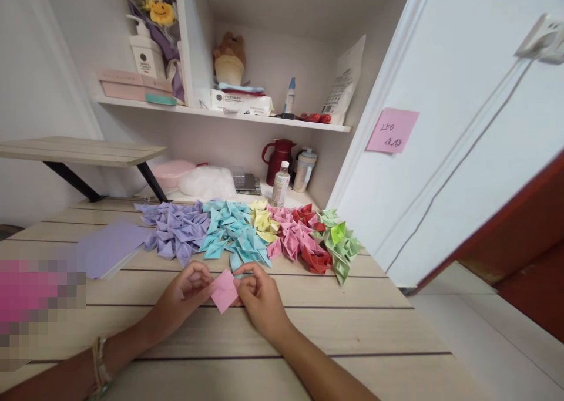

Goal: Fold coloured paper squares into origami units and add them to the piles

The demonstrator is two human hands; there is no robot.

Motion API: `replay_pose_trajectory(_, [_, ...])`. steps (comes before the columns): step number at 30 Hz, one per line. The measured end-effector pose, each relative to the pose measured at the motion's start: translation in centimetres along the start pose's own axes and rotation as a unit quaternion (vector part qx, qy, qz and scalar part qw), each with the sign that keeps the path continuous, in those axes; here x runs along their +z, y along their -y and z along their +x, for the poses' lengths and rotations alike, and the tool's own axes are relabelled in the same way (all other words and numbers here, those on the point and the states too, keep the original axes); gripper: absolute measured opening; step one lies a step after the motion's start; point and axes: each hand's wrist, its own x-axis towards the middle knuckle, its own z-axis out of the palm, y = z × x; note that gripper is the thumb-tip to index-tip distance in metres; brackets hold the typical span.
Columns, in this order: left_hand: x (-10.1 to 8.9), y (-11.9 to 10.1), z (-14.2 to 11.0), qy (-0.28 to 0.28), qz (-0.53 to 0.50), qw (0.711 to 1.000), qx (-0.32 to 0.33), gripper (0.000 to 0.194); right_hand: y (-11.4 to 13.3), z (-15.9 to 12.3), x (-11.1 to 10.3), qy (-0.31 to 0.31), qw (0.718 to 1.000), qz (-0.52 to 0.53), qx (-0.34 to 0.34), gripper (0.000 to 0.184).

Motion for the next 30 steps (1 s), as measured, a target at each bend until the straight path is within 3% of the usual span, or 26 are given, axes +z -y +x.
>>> replay_pose_trajectory(9, [-0.1, 0.0, -0.1, 0.015, 0.021, 1.0, -0.011, 0.011, -0.5, -0.1, -0.1, 0.006, 0.999, -0.041, -0.023, 0.03])
replay_pose_trajectory(17, [-0.1, -0.1, 0.0, 0.036, 0.04, 0.999, -0.001, 0.028, 0.3, -0.2, 0.0, -0.021, 0.987, -0.159, -0.031, 0.033])
replay_pose_trajectory(24, [-0.3, 0.2, 0.0, -0.004, 0.091, 0.996, -0.014, 0.018, 0.7, -0.5, -0.2, -0.033, 0.947, -0.294, -0.127, 0.019])
replay_pose_trajectory(30, [-0.4, 0.7, 0.3, -0.016, 0.022, 0.999, -0.045, 0.021, 0.7, -0.6, -0.3, -0.038, 0.938, -0.301, -0.171, 0.018])
